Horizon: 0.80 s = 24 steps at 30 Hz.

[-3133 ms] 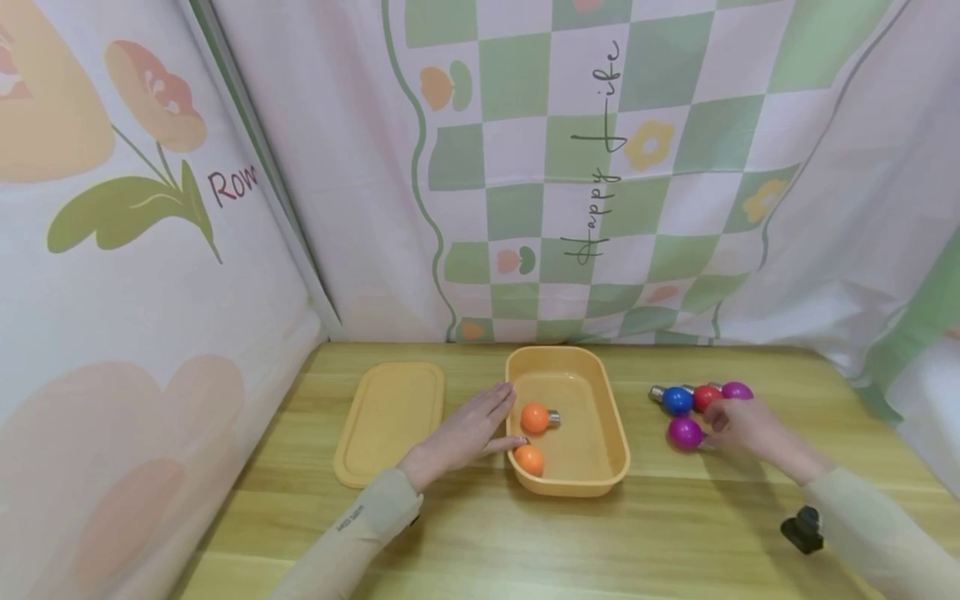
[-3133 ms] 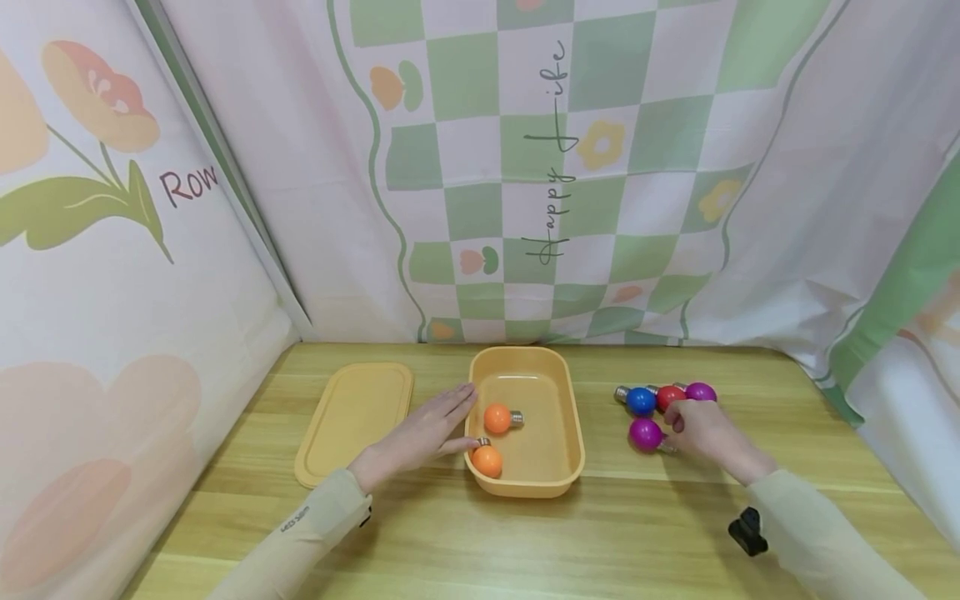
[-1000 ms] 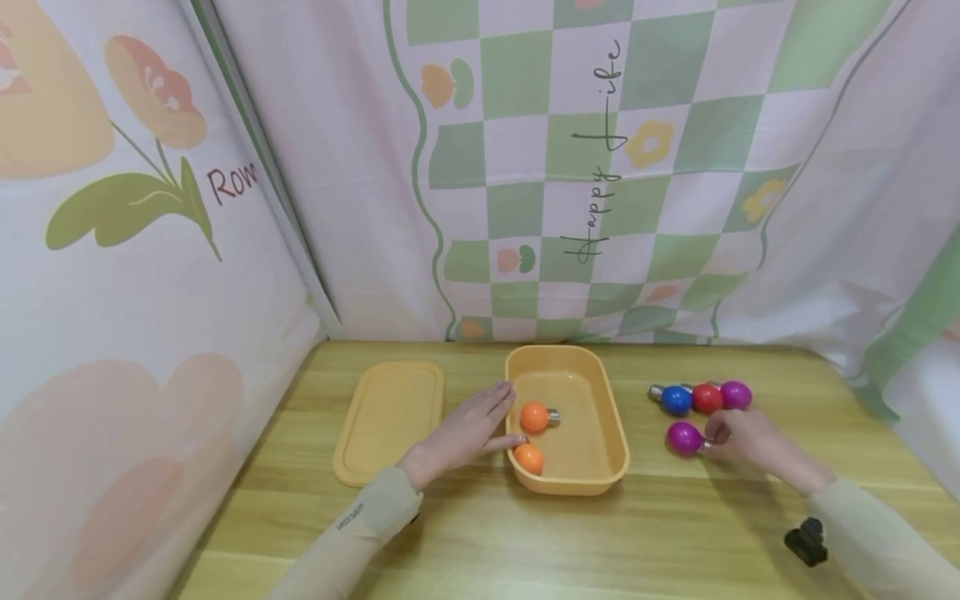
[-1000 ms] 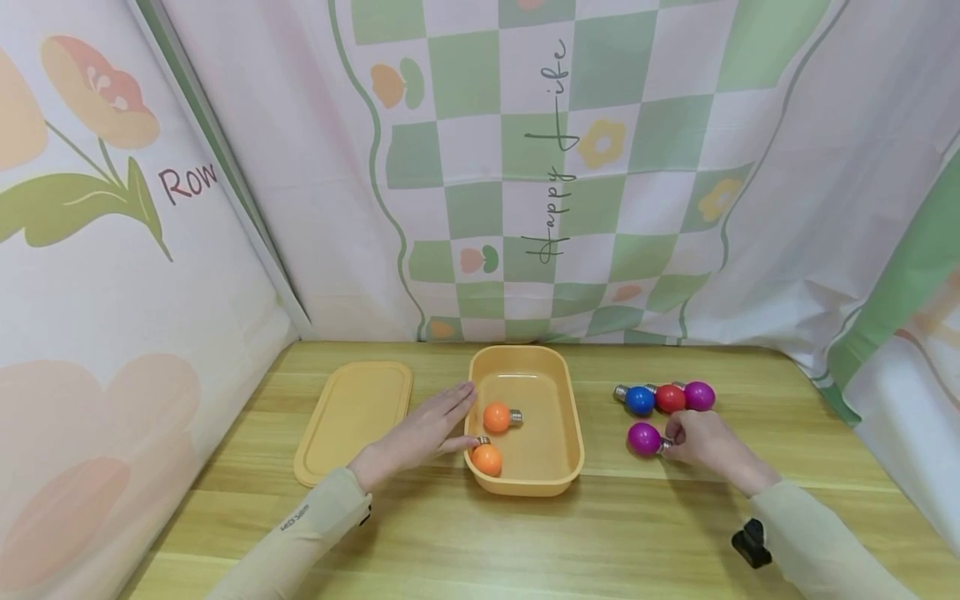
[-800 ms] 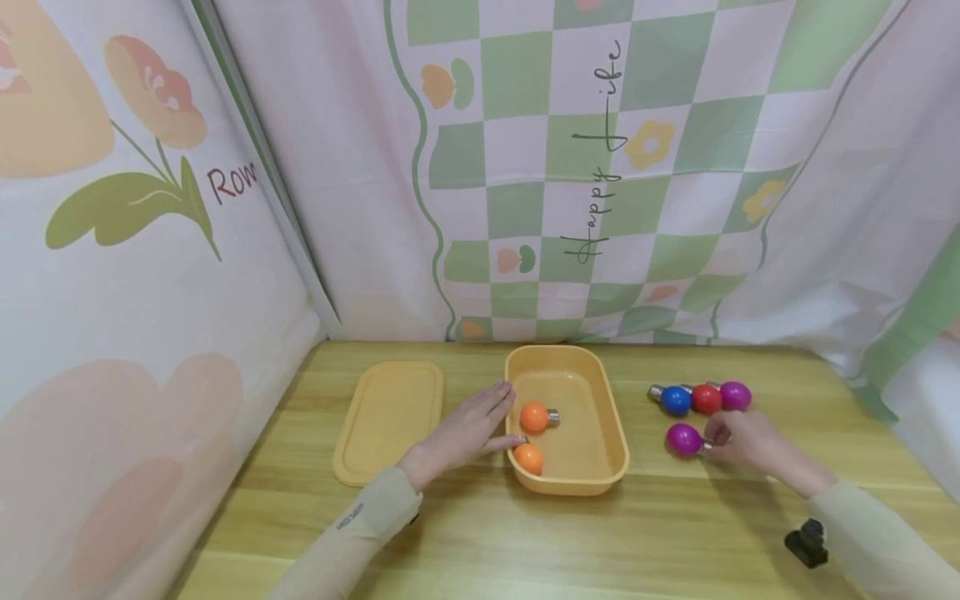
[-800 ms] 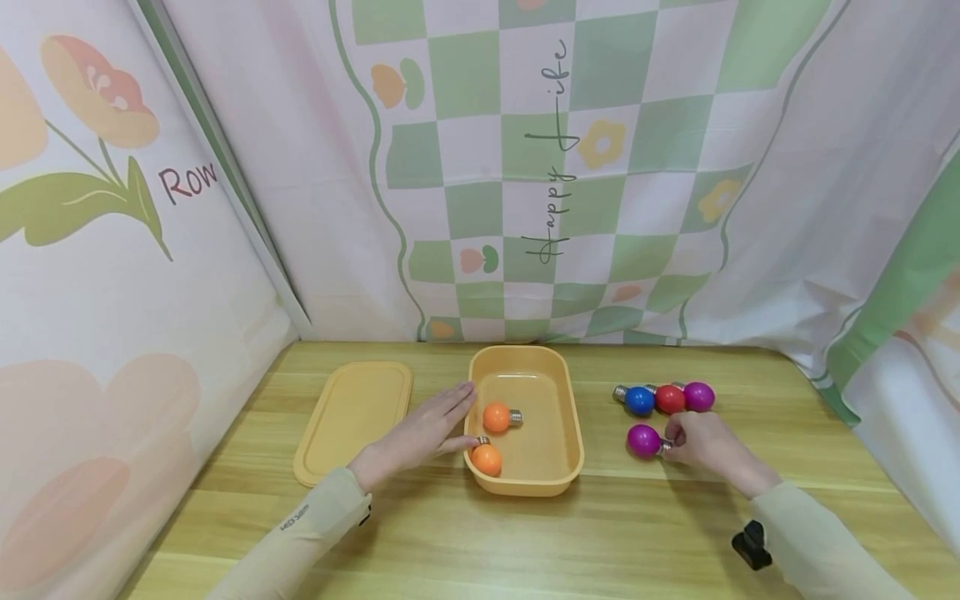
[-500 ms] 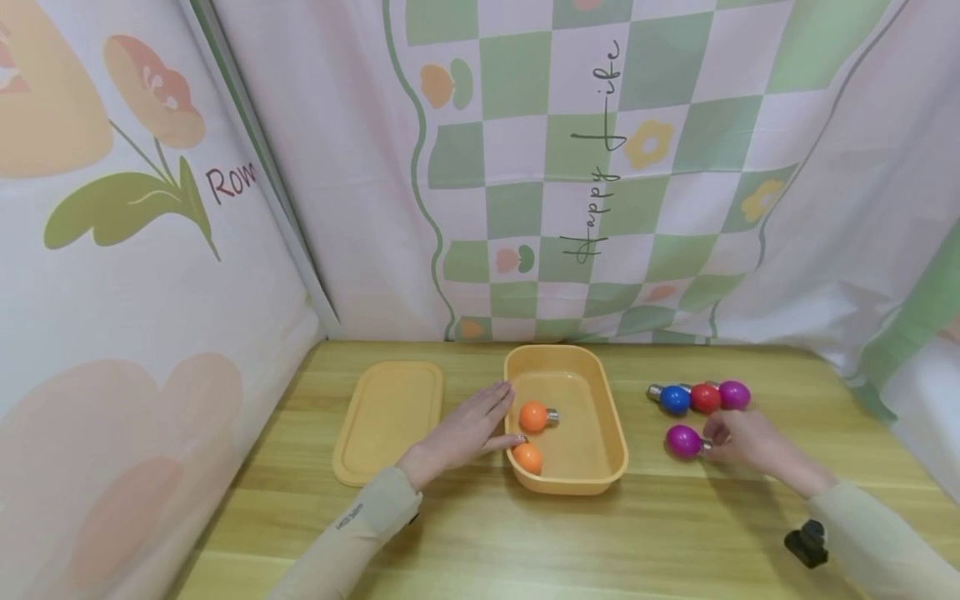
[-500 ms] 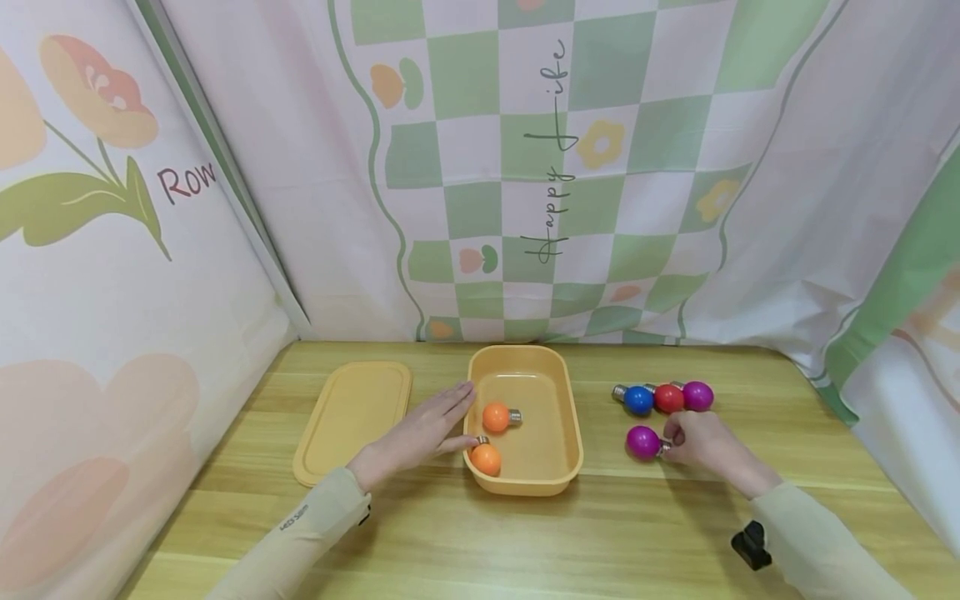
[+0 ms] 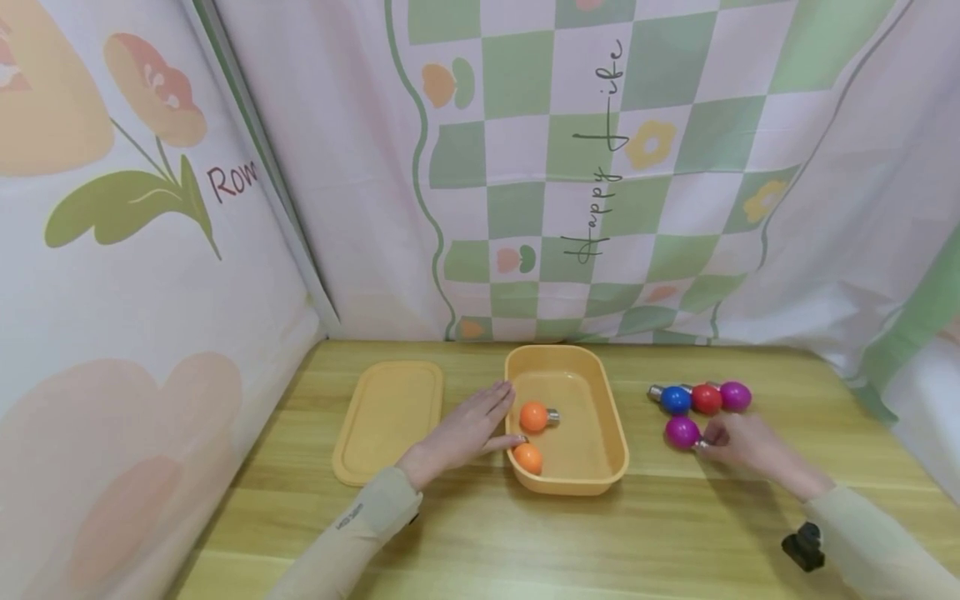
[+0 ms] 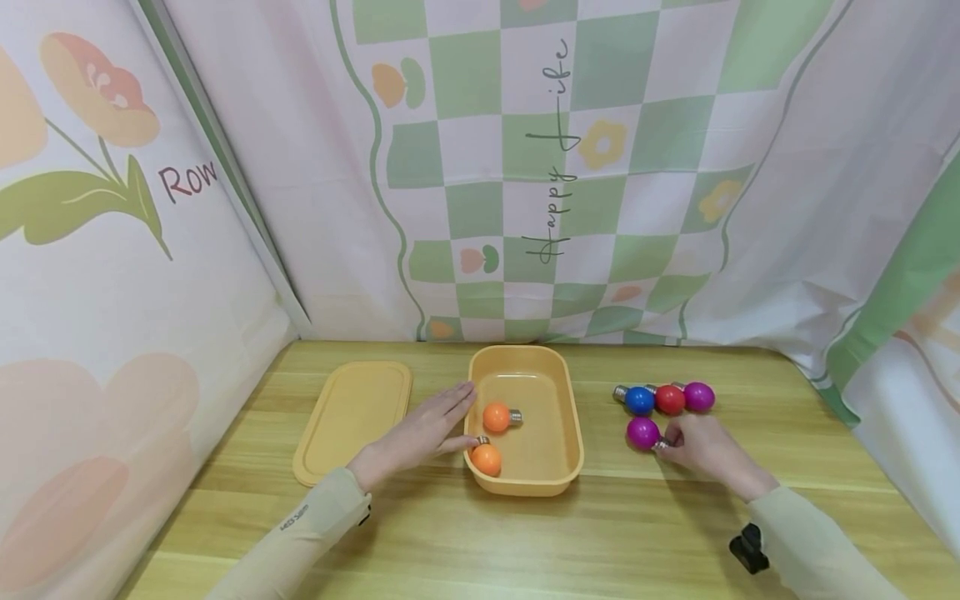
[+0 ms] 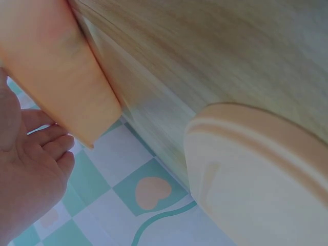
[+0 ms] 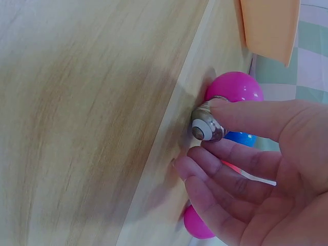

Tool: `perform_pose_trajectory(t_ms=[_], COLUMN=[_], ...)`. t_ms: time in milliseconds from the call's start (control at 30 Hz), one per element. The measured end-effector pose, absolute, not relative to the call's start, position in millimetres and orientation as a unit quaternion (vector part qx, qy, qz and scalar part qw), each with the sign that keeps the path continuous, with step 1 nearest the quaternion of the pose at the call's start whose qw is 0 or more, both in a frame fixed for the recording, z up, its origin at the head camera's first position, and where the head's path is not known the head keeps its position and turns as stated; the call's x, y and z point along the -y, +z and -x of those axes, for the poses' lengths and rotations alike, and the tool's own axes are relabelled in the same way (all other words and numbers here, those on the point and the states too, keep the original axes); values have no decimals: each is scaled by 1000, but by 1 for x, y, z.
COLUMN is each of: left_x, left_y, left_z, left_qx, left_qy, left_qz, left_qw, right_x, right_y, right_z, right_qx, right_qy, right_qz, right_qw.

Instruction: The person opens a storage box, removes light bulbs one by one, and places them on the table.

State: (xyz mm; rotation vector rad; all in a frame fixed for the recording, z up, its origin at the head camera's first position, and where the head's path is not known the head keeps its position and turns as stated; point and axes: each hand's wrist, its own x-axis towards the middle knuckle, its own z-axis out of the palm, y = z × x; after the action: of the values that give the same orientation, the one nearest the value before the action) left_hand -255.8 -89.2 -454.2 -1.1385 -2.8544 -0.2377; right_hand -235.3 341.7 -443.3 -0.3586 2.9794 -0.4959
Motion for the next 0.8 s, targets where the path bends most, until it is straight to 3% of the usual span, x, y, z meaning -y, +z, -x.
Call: perform_pose_trajectory(t_ms=[800], left_x=[90], left_y=[-455], left_z=[257], left_qx=[925], left_qy=[-77], left_qz=[371], left_qw=[27], right_x=[-338], right_y=[-448], right_z=[241], right_qx=[-976], right_qy=[-168], right_qz=[138], right_qw=[7])
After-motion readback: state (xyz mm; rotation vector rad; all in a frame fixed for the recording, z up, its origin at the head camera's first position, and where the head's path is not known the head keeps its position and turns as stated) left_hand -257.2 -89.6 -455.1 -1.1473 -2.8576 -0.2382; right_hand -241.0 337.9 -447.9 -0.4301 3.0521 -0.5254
